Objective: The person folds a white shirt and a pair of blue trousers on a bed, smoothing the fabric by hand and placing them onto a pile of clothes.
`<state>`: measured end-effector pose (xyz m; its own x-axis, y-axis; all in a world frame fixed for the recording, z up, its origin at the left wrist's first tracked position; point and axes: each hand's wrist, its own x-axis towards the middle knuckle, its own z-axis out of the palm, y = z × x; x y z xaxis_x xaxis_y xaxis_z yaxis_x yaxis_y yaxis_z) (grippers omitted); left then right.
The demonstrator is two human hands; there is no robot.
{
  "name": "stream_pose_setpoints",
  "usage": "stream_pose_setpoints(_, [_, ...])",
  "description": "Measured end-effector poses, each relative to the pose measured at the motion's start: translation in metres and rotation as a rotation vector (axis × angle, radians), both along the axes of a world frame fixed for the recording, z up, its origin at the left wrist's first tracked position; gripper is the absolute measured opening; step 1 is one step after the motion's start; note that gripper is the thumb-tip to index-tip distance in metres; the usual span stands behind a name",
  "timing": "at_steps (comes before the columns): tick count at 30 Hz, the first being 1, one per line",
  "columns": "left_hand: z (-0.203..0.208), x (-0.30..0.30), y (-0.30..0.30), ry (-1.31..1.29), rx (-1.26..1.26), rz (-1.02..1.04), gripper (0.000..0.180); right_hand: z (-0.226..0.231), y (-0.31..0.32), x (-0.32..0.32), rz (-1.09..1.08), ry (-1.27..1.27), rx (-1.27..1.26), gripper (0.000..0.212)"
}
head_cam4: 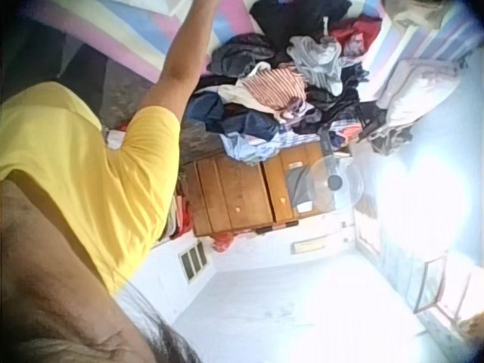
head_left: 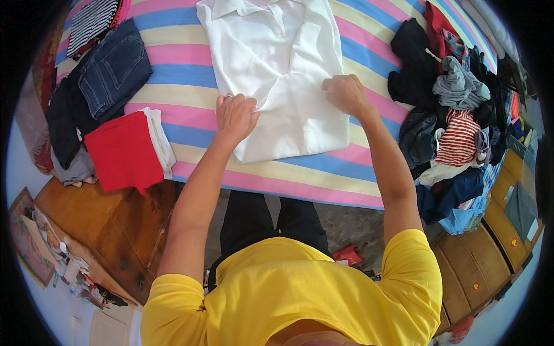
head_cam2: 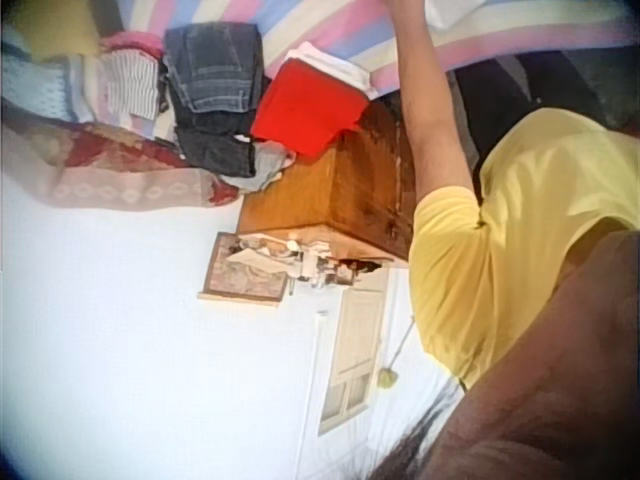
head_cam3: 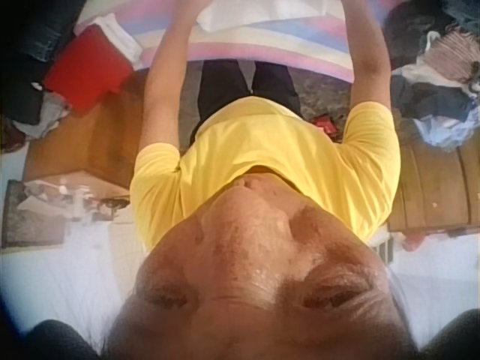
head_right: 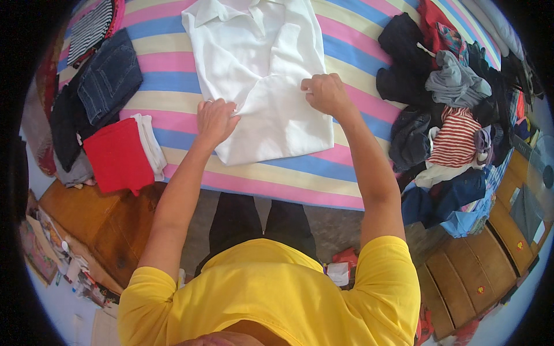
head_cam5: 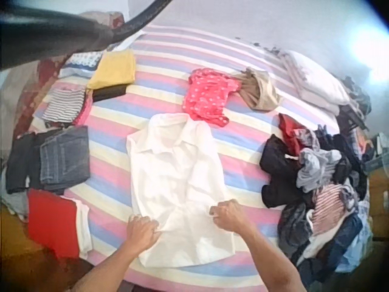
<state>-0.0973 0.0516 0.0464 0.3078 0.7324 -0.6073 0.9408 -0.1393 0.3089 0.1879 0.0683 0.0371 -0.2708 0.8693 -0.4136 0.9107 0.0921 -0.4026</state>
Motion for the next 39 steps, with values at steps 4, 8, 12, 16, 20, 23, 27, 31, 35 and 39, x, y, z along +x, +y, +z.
stream_pose_setpoints(4, [0.017, -0.007, -0.027, -0.225, 0.574, -0.302, 0.017, 0.026, -0.034, 0.008, 0.122, 0.224, 0.081, 0.010])
stream_pose_setpoints(8, [0.032, -0.011, -0.089, -0.630, 0.229, -0.489, 0.013, 0.050, -0.100, 0.021, 0.275, 0.360, -0.215, 0.010])
stream_pose_setpoints(12, [0.036, -0.005, -0.177, -0.655, -0.082, -0.614, 0.009, 0.050, -0.195, 0.023, 0.385, 0.199, -0.514, 0.007])
stream_pose_setpoints(16, [0.024, 0.010, -0.240, -0.463, -0.356, -0.692, 0.011, 0.033, -0.280, 0.017, 0.652, 0.046, -0.719, 0.016])
stream_pose_setpoints(20, [0.016, 0.016, -0.258, -0.657, -0.194, -0.631, 0.012, 0.027, -0.301, 0.014, 0.851, 0.017, -0.709, 0.028])
stream_pose_setpoints(23, [-0.004, 0.019, -0.222, -0.579, -0.040, -0.460, 0.024, 0.016, -0.263, 0.003, 0.381, 0.111, -0.694, 0.024])
stream_pose_setpoints(27, [-0.036, 0.015, -0.129, -0.436, 0.571, -0.121, 0.041, -0.009, -0.174, -0.023, 0.025, 0.229, 0.375, 0.021])
stream_pose_setpoints(31, [-0.054, 0.010, -0.029, -0.309, 0.693, 0.392, 0.057, -0.029, -0.101, -0.043, 0.022, 0.096, 0.589, 0.025])
stream_pose_setpoints(35, [-0.068, -0.015, 0.062, -0.290, 0.680, 0.732, 0.062, -0.033, -0.081, -0.044, 0.046, 0.079, 0.260, 0.028])
stream_pose_setpoints(39, [-0.079, -0.033, 0.127, -0.355, 0.301, 0.916, 0.061, -0.025, -0.085, -0.043, 0.065, 0.124, 0.188, 0.026])
